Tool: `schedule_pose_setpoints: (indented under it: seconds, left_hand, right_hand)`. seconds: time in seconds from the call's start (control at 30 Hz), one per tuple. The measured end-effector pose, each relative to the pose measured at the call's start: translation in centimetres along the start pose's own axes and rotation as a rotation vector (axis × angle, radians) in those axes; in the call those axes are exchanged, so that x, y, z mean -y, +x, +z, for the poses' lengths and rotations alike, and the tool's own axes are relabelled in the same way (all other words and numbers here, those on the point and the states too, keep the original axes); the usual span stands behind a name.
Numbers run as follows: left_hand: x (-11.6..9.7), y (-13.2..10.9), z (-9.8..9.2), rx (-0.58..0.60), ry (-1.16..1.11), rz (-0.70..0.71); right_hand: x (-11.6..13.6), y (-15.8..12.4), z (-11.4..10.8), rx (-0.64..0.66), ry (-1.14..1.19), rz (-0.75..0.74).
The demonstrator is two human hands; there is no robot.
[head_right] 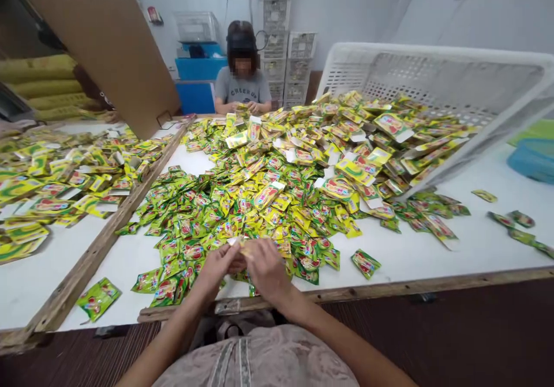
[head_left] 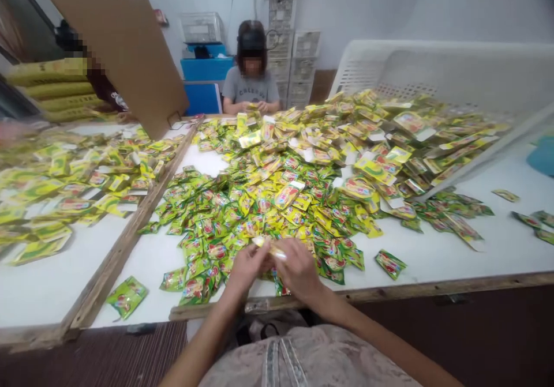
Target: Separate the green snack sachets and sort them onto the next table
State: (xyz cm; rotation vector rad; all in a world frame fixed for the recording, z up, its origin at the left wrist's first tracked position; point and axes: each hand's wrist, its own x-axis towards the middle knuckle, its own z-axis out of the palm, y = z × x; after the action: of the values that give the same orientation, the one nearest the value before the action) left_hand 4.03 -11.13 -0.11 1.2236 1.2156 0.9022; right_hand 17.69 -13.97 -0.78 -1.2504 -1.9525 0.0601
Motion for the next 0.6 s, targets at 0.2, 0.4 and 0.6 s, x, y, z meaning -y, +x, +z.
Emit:
schedule_pose_setpoints:
  seconds: [0.2,0.4,0.6]
  left_hand:
    - [1.2,0.2,0.3,-0.105,-0.26,-0.16]
    - [1.4,0.9,-1.8,-0.313,0.277,-0.008]
    - [-1.4,1.0,-1.0,-0.346,0.494,0.247]
  right_hand:
    - [-1.8,0.1,-2.1,0.016,0.136,-0.013]
    - [-8.5,1.4,-4.0,0.056,-0.254,0.331]
    - [-6.1,2.7,-3.7,0.029,0.063,0.357]
